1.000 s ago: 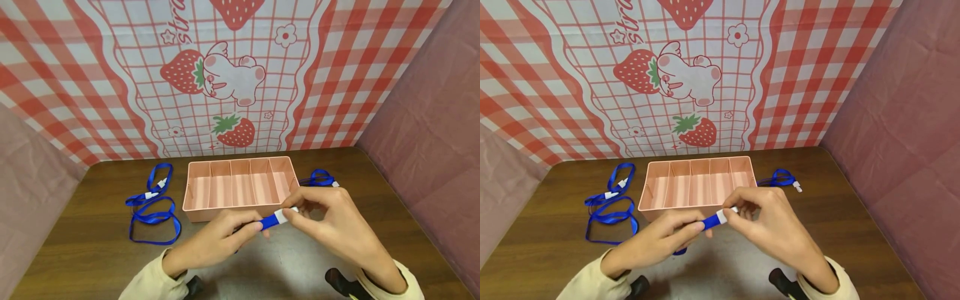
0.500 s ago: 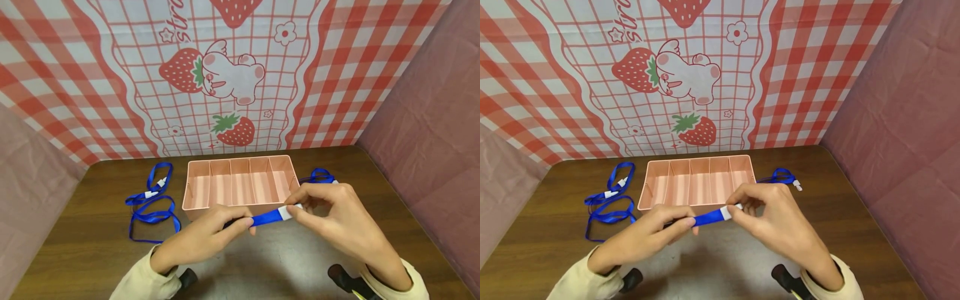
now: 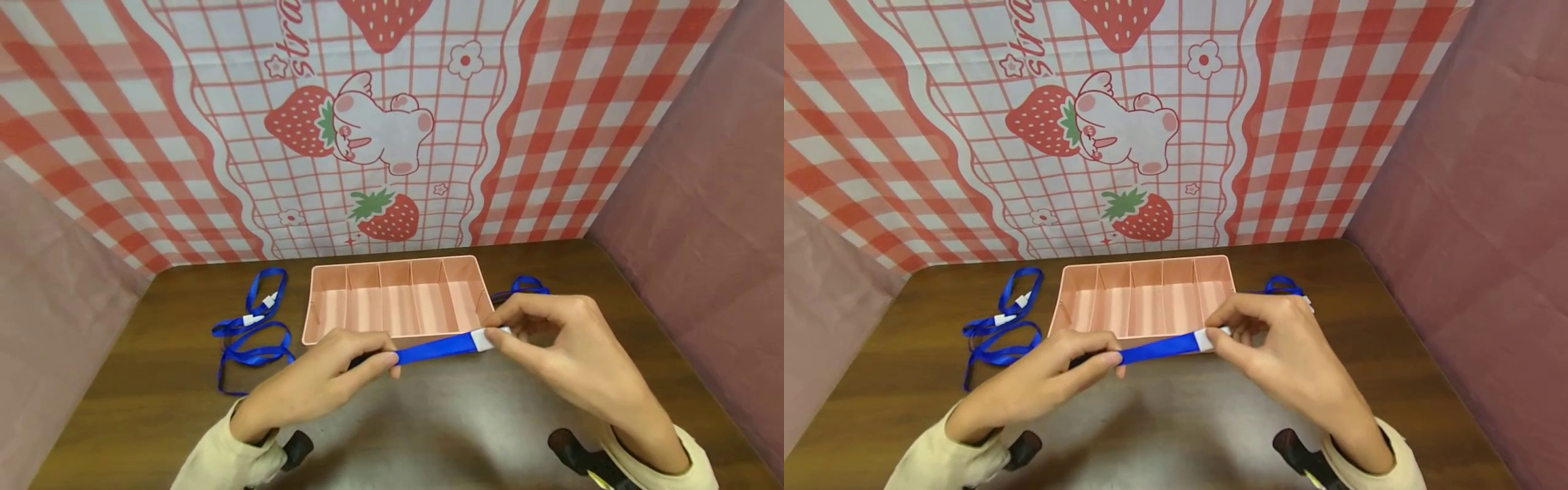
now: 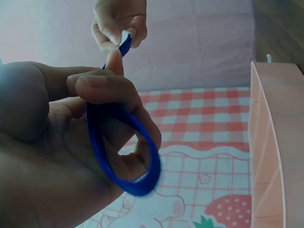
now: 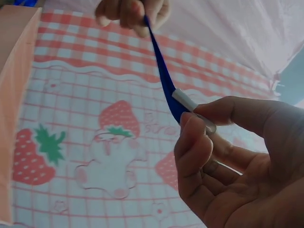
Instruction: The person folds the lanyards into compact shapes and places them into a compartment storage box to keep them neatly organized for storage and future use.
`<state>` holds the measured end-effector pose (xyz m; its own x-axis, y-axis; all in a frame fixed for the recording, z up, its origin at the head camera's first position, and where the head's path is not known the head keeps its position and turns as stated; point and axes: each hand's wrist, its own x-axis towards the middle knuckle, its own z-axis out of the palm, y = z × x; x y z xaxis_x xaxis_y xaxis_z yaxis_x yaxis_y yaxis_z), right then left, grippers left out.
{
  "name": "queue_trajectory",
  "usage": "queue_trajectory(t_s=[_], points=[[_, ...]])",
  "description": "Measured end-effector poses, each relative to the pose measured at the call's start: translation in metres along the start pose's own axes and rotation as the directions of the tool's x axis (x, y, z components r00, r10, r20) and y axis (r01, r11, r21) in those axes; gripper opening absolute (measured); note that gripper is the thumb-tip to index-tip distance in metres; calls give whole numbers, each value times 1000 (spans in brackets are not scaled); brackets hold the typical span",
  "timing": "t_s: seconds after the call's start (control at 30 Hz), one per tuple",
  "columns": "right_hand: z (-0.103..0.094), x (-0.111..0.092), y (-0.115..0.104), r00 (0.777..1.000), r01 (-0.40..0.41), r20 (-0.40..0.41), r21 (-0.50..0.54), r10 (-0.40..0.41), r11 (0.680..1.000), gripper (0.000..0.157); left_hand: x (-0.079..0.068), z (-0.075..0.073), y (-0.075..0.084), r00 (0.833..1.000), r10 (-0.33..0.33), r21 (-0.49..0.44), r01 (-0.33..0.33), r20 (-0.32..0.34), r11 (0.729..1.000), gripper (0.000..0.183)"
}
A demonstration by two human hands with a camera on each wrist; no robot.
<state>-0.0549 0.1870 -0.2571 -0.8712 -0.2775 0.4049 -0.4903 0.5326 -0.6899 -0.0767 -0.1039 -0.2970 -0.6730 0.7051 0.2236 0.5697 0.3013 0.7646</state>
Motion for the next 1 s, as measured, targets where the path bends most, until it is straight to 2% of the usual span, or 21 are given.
queue_trajectory(t_s=[0.27,0.6,0.8,1.0], points=[[-5,-8,21,993,-42,-108,-9,41,999,22,-13,0,-10,997,-78,-15,78,7,997,23],[-11,-19,29,995,-53,-92,-51,48,997,23,-24,-2,-12,999,-47,-36,47,-10,998,22],[-8,-27,31,995,-66,-81,-37,63,997,23,-34,-11,-11,999,-32,-112,33,11,993,23],[-4,-32,35,996,-69,-52,-8,69,998,23,-45,-16,-17,1000,14,-134,-12,13,991,23]])
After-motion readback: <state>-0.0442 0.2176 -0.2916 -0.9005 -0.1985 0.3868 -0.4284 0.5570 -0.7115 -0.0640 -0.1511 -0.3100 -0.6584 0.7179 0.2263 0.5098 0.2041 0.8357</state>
